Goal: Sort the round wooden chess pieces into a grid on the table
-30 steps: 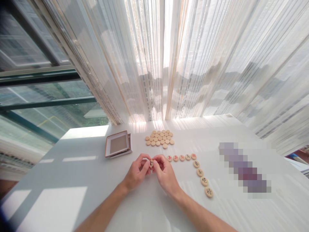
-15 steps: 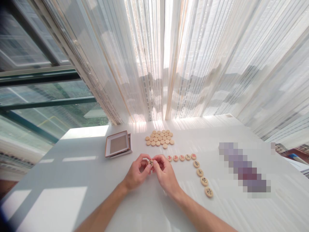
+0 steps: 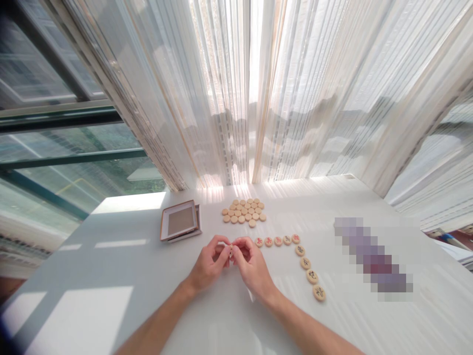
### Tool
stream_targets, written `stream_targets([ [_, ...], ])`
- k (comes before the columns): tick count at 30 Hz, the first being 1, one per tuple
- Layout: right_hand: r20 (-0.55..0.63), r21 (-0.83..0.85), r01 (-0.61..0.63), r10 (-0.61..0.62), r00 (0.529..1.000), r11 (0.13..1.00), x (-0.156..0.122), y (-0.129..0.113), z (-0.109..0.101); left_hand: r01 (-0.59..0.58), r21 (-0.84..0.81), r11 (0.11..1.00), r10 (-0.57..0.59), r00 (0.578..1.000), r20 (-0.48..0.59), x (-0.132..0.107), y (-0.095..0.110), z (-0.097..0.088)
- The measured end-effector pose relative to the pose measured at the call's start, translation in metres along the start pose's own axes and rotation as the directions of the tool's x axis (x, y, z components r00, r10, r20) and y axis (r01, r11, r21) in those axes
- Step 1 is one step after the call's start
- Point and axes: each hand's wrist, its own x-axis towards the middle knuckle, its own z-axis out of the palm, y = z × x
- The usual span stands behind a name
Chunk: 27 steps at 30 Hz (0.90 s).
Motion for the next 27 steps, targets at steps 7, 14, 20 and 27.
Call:
stream_targets([
  [7,0.0,-0.013,0.004,-0.004,1.0,1.0,-0.0012,-0.0026,0.0001,-0.002,0.009,1.0,0.002,1.0,-0.012,0.0003,-0.0004,0.0009],
  [14,-0.001,-0.022,0.011,-0.011,1.0,1.0,0.0,-0.0019,0.0002,-0.01,0.002,1.0,0.01,1.0,-0.004,0.001,0.0002,0.001],
  [20,0.004,-0.024,0.02,-0.02,1.0,1.0,-0.0007,-0.0001,0.0003,-0.015,-0.01,1.0,0.015,1.0,0.003,0.0008,-0.0025,0.001],
  [27,-0.026,-0.072,0.08,-0.082,0.996,0.994,-0.005,0.0037,0.0047,-0.031,-0.049,0.998,0.034,0.998,0.058,0.001,-0.0062,-0.0014],
])
